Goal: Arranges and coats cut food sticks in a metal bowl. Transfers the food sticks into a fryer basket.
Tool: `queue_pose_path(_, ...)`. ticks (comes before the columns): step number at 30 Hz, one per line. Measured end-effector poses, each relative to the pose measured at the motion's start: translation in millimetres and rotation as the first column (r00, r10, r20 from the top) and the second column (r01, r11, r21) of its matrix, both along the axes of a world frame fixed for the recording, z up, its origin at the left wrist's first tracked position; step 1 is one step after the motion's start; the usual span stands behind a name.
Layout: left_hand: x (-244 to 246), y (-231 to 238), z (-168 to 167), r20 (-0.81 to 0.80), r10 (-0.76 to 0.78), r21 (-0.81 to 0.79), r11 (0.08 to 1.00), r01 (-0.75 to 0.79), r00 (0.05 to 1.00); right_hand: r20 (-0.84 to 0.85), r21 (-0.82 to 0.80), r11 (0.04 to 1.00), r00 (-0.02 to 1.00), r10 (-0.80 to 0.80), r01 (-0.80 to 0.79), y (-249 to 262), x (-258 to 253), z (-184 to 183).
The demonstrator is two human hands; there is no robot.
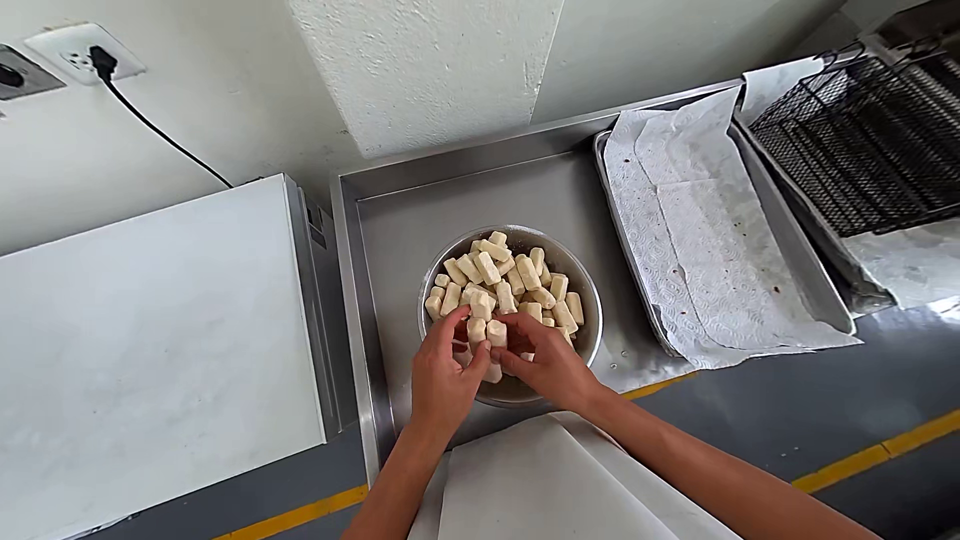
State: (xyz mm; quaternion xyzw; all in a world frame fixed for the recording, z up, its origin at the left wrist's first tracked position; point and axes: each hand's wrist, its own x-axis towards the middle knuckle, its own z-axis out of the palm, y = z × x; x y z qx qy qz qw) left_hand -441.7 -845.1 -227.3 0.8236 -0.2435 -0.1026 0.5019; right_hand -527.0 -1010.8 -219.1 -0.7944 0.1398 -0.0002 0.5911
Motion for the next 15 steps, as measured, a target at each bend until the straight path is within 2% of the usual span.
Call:
queue_pose_path(2, 4, -4, 3, -0.017, -0.013, 0.001, 1.000, 0.013, 1.000, 0.027, -0.011, 0.999, 0.999, -0.048, 0.048, -6, -1, 4)
queue_pose_path(6, 19, -3, 10, -0.196, -0.012, -0.053, 0.999, 0.002, 0.981, -0.025, 0.078, 0.984, 0.987, -0.160, 0.162, -38, 1, 5)
queue_pose_path(12, 34, 5, 10, -0.283, -0.093, -0.088, 0.994, 0.071, 0.954, -0.018, -0.170, 0.960, 0.973, -0.229, 0.223, -64, -4, 2)
queue_pose_path(14, 31, 4, 10, -0.331, -0.155, -0.138, 0.984, 0.115, 0.931, 0.027, -0.326, 0.927, 0.982, -0.185, 0.184, -62, -2, 4)
queue_pose_path(15, 29, 3, 9, -0.360, -0.196, -0.169, 0.975, 0.142, 0.912, 0.035, -0.342, 0.927, 0.988, -0.150, 0.153, -58, 0, 6)
